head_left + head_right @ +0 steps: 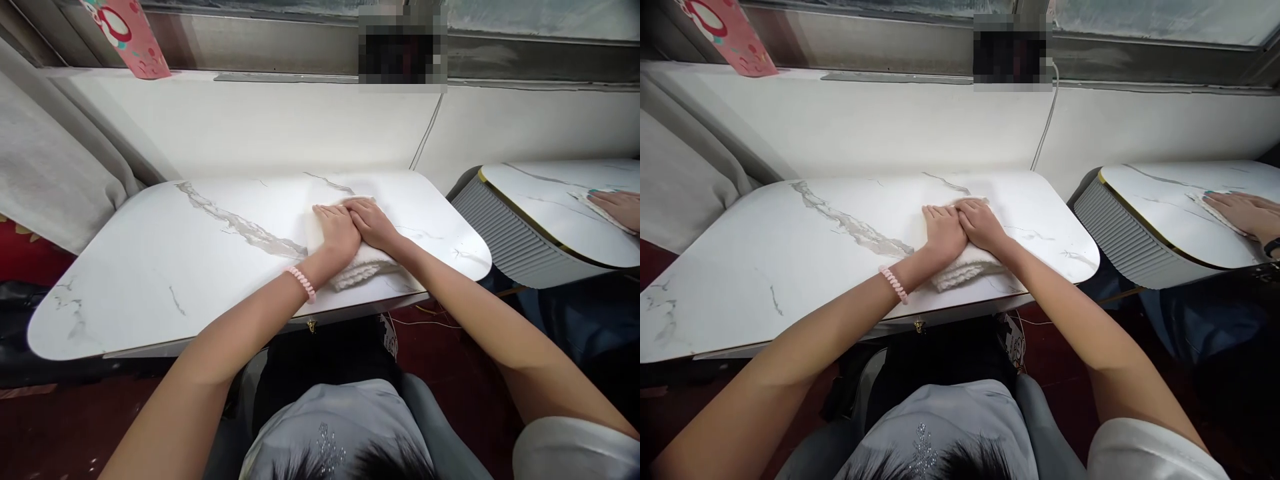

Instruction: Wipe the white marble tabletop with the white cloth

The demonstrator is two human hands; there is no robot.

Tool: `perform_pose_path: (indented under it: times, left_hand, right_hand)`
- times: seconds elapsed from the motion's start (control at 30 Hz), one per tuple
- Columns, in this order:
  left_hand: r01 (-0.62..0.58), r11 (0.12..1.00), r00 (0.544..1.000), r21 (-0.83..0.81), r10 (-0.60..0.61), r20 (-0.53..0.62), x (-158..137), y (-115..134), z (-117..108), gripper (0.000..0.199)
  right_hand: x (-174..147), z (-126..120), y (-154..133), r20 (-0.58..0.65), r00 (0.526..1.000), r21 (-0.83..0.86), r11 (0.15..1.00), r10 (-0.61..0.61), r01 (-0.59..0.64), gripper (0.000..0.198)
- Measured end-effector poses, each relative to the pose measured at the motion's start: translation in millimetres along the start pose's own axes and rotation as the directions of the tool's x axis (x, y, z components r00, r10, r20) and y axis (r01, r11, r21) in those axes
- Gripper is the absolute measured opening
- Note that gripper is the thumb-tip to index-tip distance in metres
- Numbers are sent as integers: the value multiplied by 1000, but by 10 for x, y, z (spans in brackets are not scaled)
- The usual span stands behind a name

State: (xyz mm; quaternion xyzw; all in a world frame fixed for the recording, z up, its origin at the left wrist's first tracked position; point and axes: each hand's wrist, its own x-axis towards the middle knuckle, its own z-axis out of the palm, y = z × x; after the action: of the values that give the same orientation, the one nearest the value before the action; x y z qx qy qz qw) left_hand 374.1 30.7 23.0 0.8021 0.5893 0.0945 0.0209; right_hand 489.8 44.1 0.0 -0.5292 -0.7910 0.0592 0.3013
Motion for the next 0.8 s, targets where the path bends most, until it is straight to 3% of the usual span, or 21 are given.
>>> perform_pose_path:
  times: [0.2, 0.37, 0.57, 0.8]
  left_hand:
    - [-93, 987, 982, -133, 112, 150, -337, 312, -32, 58]
    - [-147, 978, 956, -145, 179, 234, -352, 351, 8, 64]
    - [-186, 962, 964, -199, 219, 154, 50, 293, 82, 65]
    - [-227, 952, 973, -206, 215, -80, 723, 209, 224, 55]
  right_hand:
    - [-518, -272, -8, -52, 999, 24, 1000, -5, 6, 37]
    - [-608, -349, 1, -67, 994, 40, 996, 85, -83, 32]
    - [-255, -301, 341, -72, 985, 80, 985, 157, -151, 29]
    - [397, -236, 792, -74, 985, 82, 985, 157, -151, 31]
